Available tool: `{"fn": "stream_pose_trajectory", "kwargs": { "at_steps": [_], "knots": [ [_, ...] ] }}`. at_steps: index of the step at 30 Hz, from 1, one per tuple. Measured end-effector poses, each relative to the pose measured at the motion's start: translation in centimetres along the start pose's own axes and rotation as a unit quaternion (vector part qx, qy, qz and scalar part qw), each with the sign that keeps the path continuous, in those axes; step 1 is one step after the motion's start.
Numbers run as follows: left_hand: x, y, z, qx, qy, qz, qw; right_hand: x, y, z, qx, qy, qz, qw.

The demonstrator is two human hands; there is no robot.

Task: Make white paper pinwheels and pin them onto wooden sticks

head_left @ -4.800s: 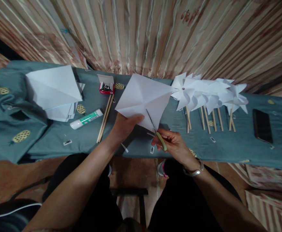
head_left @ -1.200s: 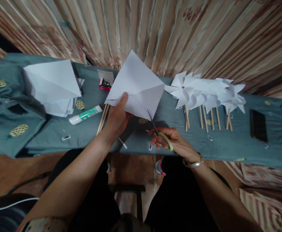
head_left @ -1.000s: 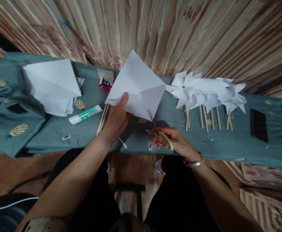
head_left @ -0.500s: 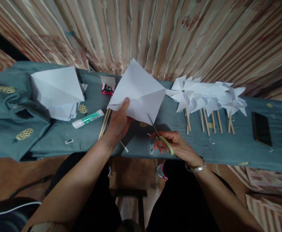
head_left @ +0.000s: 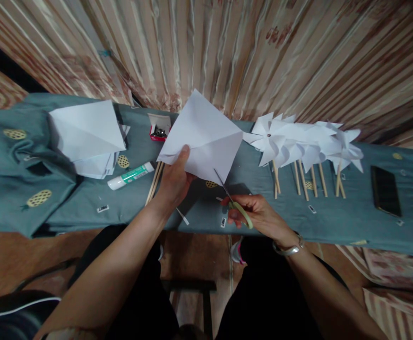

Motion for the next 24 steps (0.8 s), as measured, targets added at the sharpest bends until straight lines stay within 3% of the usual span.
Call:
{"fn": "stream_pose_trajectory", "kwargs": {
  "at_steps": [24],
  "knots": [
    [-0.29, 0.7, -0.26, 0.012, -0.017, -0.002, 1.0, -0.21, -0.17, 0.02, -0.005, 0.031, 0.014, 0.999]
  ]
}}
Point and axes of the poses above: each hand's wrist, its own y-axis away from the middle knuckle, its own x-axis out of the back of the hand, z = x × y, the point moved 5 cm from there along -y, towards the middle knuckle, and after that the axes turned 1 degree about z, right-handed, at the moved point
